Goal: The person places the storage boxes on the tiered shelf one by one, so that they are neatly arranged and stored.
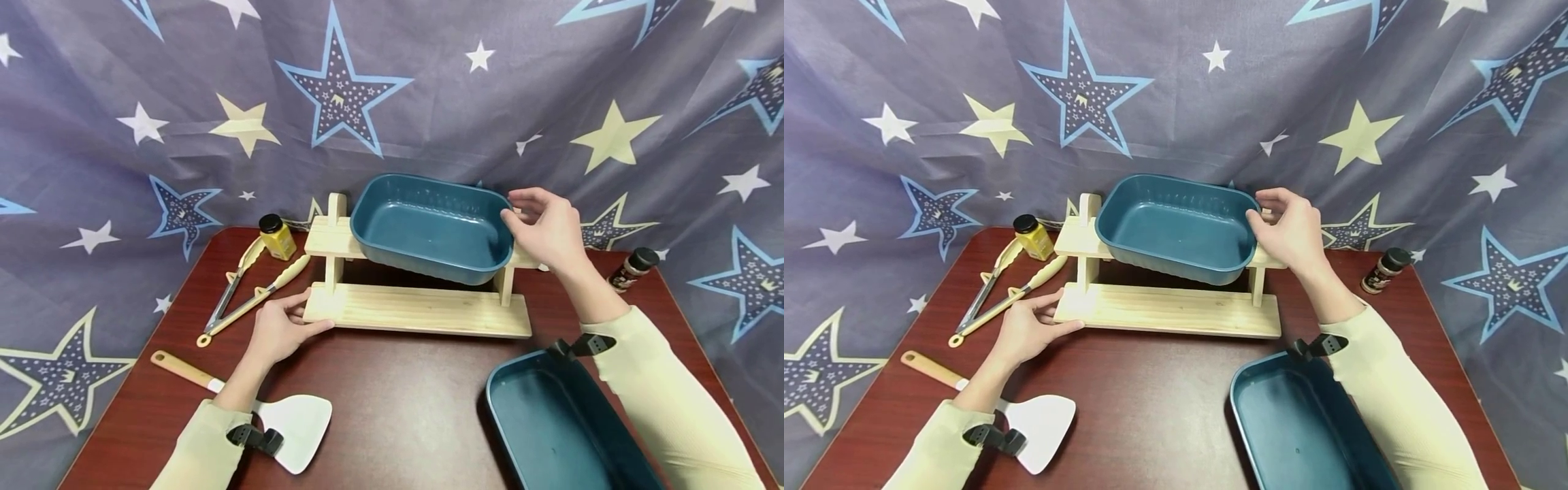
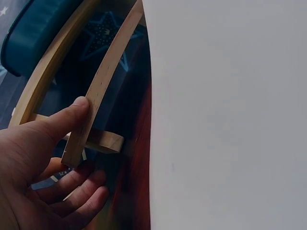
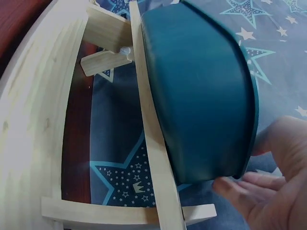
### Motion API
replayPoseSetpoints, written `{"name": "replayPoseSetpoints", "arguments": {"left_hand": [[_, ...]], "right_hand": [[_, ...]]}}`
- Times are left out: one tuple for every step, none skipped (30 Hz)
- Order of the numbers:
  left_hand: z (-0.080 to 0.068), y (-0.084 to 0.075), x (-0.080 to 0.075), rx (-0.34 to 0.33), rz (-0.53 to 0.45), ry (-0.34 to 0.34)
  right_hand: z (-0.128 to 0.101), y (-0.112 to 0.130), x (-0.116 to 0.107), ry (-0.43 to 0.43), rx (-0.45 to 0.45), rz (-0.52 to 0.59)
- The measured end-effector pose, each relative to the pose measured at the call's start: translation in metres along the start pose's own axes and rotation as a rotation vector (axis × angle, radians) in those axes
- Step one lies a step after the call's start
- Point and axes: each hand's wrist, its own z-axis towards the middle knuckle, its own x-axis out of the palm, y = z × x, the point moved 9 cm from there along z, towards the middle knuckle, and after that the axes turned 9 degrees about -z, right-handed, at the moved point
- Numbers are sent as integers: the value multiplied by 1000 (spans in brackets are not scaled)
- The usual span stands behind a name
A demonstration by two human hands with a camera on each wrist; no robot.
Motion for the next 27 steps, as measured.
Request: {"name": "replayPoseSetpoints", "arguments": {"left_hand": [[0,0,0,0,-2,-1],[0,-1,0,1,-4,-3],[0,-1,0,3,-5,-3],[0,-1,0,3,-7,-4],[0,-1,-1,2,-8,-6],[0,-1,-1,3,-7,-8],[0,-1,-1,4,-6,-10],[0,-1,-1,6,-4,-11],[0,-1,-1,6,-3,-12],[0,-1,-1,8,0,-15],[0,-1,-1,9,3,-16],[0,-1,-1,9,6,-15],[-1,-1,0,11,7,-15],[-1,-1,0,12,8,-14],[-1,-1,0,12,7,-12],[-1,-1,0,14,8,-11],[-1,-1,0,14,6,-10],[-1,-1,0,16,5,-9],[-1,-1,0,17,5,-8],[-1,0,0,18,5,-9],[-1,0,0,20,6,-10],[-1,0,0,22,8,-11],[-1,0,-1,22,8,-12],[-1,0,-1,25,10,-13],[-1,-1,-1,27,9,-13],[-1,-1,0,28,9,-12],[-1,-1,0,29,9,-12]], "right_hand": [[-2,0,0,5,4,-3],[-3,0,-1,9,6,-5],[-4,-1,-1,12,8,-9],[-5,-1,-1,14,9,-11],[-5,-1,-1,15,9,-13],[-6,-1,0,14,7,-14],[-6,-1,0,14,6,-12],[-6,-1,0,14,7,-11],[-5,-2,0,14,9,-11],[-5,-2,0,16,10,-13],[-5,-2,1,20,12,-14],[-4,-3,1,24,16,-13],[-4,-3,2,28,17,-15],[-3,-3,2,31,18,-17],[-3,-3,2,32,18,-16],[-2,-3,3,33,17,-11],[-2,-3,4,31,17,-5],[-1,-4,4,27,16,1],[0,-4,5,21,17,8],[1,-4,6,14,18,15],[2,-5,7,5,21,24],[3,-6,8,-4,25,31],[4,-6,9,-15,29,35],[6,-7,9,-26,33,40],[7,-7,9,-37,37,43],[8,-8,9,-49,39,45],[9,-8,9,-58,42,50]]}}
